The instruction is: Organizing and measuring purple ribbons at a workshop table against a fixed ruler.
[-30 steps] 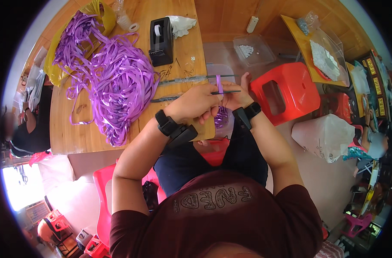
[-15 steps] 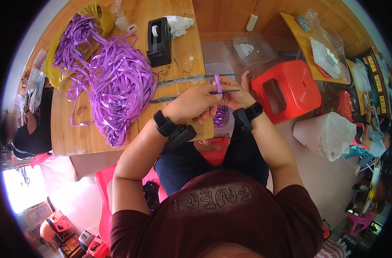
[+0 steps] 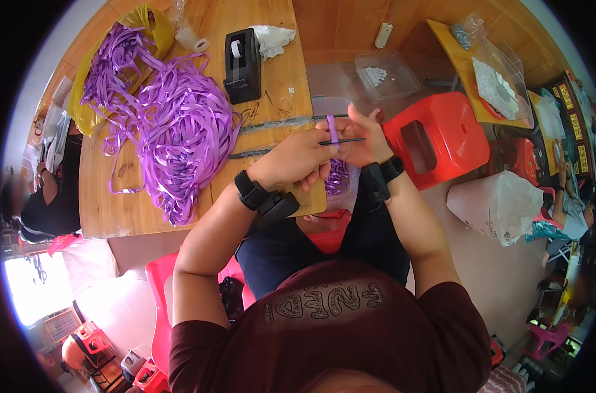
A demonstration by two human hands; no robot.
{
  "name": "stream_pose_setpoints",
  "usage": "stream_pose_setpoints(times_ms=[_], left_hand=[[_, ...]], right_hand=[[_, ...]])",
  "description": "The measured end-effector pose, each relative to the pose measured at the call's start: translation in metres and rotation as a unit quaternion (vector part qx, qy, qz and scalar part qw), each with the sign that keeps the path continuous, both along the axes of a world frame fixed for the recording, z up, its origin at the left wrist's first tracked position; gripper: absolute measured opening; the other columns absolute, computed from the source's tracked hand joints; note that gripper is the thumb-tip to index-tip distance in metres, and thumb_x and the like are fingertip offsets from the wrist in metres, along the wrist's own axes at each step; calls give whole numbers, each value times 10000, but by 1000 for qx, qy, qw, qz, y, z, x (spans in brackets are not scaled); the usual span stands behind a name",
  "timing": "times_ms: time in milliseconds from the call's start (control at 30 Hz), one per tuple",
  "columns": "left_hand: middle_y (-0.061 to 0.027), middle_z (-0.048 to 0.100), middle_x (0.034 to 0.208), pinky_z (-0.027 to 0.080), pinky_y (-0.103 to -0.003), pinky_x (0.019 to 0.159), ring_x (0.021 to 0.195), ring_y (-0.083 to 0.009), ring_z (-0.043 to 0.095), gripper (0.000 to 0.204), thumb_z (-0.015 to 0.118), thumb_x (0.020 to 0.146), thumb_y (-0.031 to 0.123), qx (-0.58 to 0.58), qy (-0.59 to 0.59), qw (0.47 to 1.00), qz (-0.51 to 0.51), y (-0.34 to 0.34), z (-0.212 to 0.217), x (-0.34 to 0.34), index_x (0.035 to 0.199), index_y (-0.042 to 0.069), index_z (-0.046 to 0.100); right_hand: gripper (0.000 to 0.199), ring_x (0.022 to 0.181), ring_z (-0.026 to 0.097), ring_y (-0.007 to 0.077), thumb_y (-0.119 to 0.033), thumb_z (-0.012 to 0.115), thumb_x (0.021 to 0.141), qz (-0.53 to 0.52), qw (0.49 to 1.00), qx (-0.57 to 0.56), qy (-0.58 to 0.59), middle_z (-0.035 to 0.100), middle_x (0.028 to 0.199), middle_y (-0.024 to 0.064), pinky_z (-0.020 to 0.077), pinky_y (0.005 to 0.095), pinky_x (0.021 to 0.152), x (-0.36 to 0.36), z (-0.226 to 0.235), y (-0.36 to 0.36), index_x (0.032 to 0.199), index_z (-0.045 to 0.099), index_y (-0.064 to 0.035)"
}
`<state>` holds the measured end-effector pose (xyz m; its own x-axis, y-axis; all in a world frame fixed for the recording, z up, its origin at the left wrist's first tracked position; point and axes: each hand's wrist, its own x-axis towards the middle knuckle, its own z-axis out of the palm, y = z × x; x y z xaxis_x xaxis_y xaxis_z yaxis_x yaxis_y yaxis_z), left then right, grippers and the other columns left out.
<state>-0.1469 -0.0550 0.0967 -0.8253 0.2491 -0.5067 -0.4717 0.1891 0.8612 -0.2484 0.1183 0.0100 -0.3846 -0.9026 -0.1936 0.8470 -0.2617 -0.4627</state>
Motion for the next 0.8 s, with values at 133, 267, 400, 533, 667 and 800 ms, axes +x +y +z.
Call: stream_pose_setpoints(times_ms=[133, 267, 400, 533, 667, 800], left_hand=[[-24, 582, 694, 424, -234, 409, 462, -83, 521, 288, 493, 1015, 194, -14, 6, 1000, -12, 2, 5, -1, 1221, 4, 558], [-23, 584, 696, 427, -236, 413, 463, -84, 522, 264, 498, 1015, 204, -18, 13, 1000, -5, 3, 3, -1, 1196, 20, 555], [-21, 585, 701, 430, -237, 416, 467, -83, 525, 244, 499, 1015, 210, -12, 26, 999, -13, 0, 0, -1, 1167, 28, 556], [-20, 585, 708, 436, -235, 415, 472, -81, 528, 234, 494, 1010, 203, -25, 11, 999, -25, 1, 0, -3, 1156, 30, 554], [-26, 586, 709, 445, -237, 415, 469, -84, 532, 235, 496, 1000, 191, -32, 19, 999, -31, 2, 4, -2, 1152, 23, 554], [-30, 586, 709, 448, -239, 416, 469, -87, 534, 228, 500, 995, 185, -28, 22, 999, -22, 2, 5, -1, 1136, 14, 555]], right_hand=[[550, 939, 657, 233, -525, 521, 995, -84, 971, 181, 130, 691, 1054, 140, 488, 328, 854, 4, 15, 14, 1098, 628, 5], [427, 827, 682, 180, -476, 658, 933, -90, 825, 343, 440, 716, 888, 68, 497, 311, 798, 18, 31, 17, 960, 683, -51], [275, 693, 648, 227, -305, 716, 876, -238, 645, 370, 624, 669, 769, 89, 507, 327, 638, 39, 51, -1, 967, 674, -49], [274, 722, 663, 250, -171, 663, 835, -193, 606, 359, 683, 692, 812, 116, 516, 361, 658, 24, 67, 0, 1085, 686, -63], [372, 722, 656, 268, -113, 628, 811, -13, 590, 334, 735, 692, 820, 120, 507, 378, 652, 5, 86, -4, 1179, 674, -95], [364, 715, 658, 256, -68, 608, 811, 60, 572, 323, 752, 695, 807, 114, 499, 374, 632, -12, 94, -12, 1166, 678, -103]])
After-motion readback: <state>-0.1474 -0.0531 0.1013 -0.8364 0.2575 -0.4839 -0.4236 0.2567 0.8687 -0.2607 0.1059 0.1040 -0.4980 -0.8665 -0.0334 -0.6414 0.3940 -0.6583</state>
